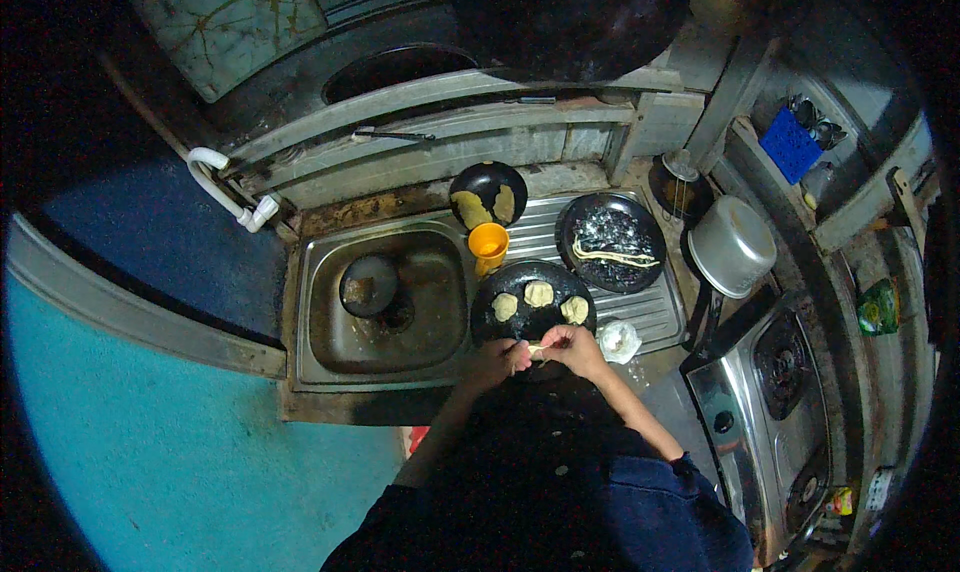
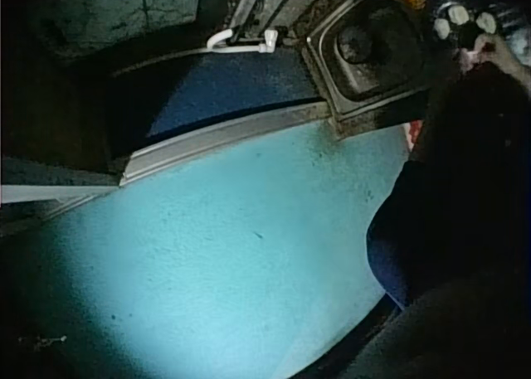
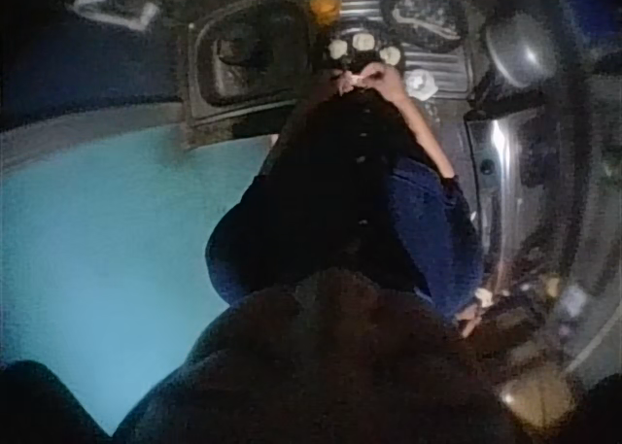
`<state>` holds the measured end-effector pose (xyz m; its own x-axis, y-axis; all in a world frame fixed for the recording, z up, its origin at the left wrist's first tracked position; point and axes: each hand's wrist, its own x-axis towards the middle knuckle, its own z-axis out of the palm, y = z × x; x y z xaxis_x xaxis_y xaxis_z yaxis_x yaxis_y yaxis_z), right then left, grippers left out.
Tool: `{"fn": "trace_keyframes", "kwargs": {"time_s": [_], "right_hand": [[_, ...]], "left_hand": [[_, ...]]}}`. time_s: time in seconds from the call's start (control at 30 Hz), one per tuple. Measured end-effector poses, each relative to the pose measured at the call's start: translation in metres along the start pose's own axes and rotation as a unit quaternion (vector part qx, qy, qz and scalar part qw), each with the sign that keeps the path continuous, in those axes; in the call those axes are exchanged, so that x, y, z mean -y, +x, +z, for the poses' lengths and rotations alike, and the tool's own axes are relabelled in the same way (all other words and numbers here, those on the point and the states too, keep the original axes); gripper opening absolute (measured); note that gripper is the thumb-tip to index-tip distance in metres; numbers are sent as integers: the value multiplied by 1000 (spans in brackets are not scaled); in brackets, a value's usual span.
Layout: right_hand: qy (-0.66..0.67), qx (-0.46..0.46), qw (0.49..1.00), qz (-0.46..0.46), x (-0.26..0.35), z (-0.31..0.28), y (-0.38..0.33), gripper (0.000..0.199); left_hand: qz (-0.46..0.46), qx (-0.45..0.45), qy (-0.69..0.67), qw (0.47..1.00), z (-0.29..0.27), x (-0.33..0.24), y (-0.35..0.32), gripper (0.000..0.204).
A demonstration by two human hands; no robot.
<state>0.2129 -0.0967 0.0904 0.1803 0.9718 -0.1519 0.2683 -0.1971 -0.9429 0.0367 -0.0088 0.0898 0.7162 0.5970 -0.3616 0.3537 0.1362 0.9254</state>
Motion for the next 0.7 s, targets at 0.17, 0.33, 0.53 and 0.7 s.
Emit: {"fn": "trace_keyframes", "kwargs": {"time_s": [0.17, 0.33, 0.53, 0.7], "right_hand": [[8, 1, 1000, -31, 1, 2, -1, 13], [-49, 4, 997, -52, 13, 2, -5, 12], [-79, 13, 994, -68, 18, 0, -5, 12], [37, 58, 996, -61, 10, 4, -2, 20]], "left_hand": [[52, -8, -9, 999, 9, -14, -7, 34], [46, 53, 60, 996, -2, 6, 3, 36], [-12, 32, 12, 999, -1, 19, 9, 39], [25, 27, 52, 998, -1, 15, 8, 43]]}}
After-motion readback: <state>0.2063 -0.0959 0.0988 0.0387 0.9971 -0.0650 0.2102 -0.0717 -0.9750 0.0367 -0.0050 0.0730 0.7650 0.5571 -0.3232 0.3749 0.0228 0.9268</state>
